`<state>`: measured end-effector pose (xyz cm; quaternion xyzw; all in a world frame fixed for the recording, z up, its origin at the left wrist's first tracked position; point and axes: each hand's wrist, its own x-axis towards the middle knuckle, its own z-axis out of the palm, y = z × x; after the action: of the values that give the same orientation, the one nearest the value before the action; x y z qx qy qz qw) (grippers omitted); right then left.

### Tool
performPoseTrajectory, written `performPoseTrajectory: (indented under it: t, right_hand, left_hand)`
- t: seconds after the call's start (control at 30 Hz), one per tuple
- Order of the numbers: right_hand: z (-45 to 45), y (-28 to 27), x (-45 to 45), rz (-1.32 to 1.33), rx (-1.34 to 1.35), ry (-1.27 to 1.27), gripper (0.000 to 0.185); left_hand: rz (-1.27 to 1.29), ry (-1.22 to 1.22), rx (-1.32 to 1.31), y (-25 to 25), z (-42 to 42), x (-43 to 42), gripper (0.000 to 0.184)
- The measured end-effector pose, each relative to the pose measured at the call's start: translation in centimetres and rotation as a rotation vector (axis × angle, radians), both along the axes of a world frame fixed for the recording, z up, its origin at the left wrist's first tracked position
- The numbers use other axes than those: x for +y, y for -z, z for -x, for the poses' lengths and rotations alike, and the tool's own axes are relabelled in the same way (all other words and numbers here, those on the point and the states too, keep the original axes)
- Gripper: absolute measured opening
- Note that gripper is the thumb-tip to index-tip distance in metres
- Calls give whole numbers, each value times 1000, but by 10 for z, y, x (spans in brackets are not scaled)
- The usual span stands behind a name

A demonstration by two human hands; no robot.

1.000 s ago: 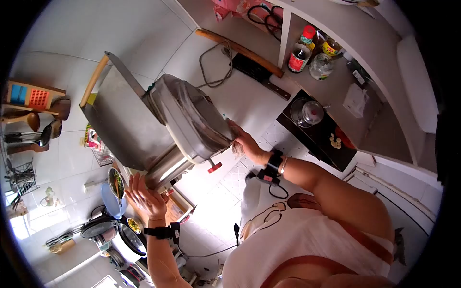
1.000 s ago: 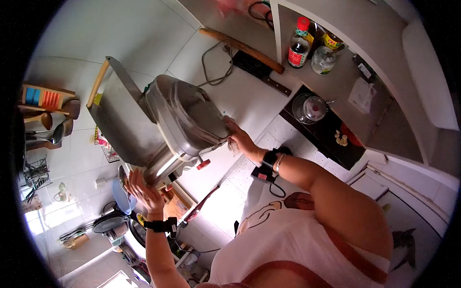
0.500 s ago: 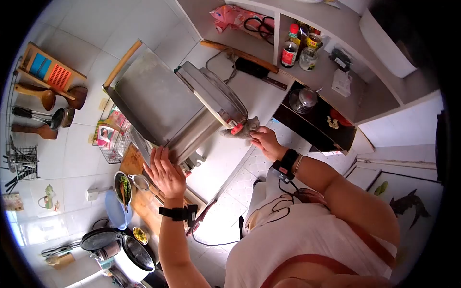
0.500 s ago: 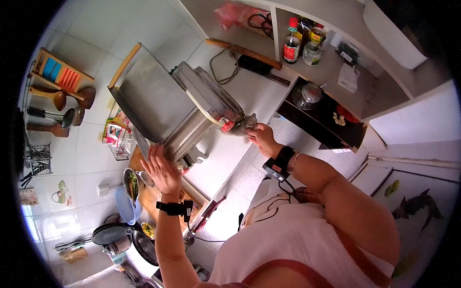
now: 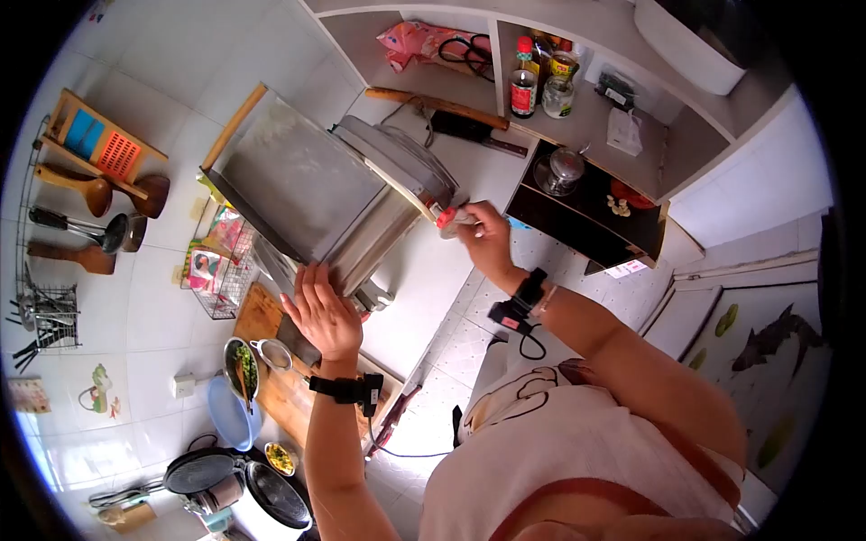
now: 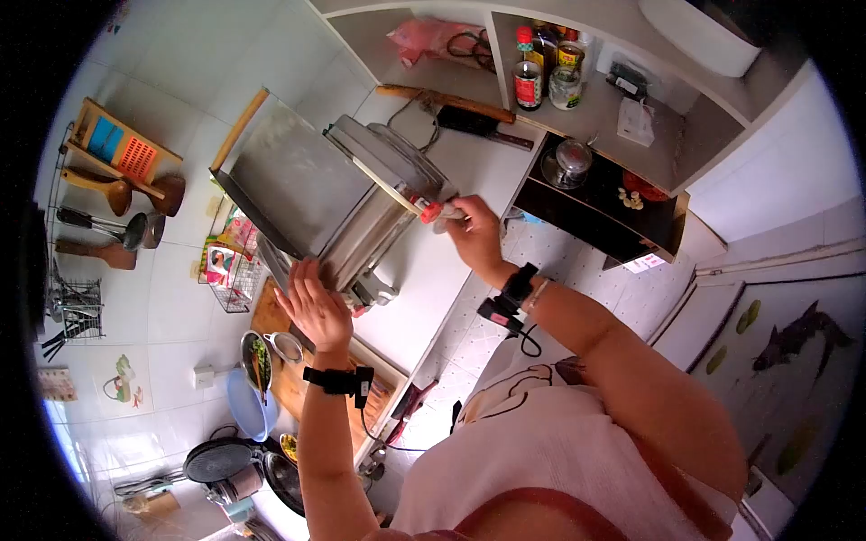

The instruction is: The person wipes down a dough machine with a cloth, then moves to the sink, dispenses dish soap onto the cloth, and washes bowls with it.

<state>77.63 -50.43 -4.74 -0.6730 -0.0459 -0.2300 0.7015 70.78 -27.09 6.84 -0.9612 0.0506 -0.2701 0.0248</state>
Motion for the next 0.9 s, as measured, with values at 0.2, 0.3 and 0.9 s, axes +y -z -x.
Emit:
performPoseTrajectory:
  t: [0.2,0.3,0.9]
  right_hand:
    - [-25,-71,-25,371,-359,-16,30]
    - [-36,-44,-37,459,-350,-124,31]
    - [-114,-80,-41,378,-297,-571,33]
  left_hand:
    - [5,-8,-29,1,0,-2,48]
    - [30,3,-36,-2,0,-4,49]
    - [-10,-157,118,-2,4,-6,48]
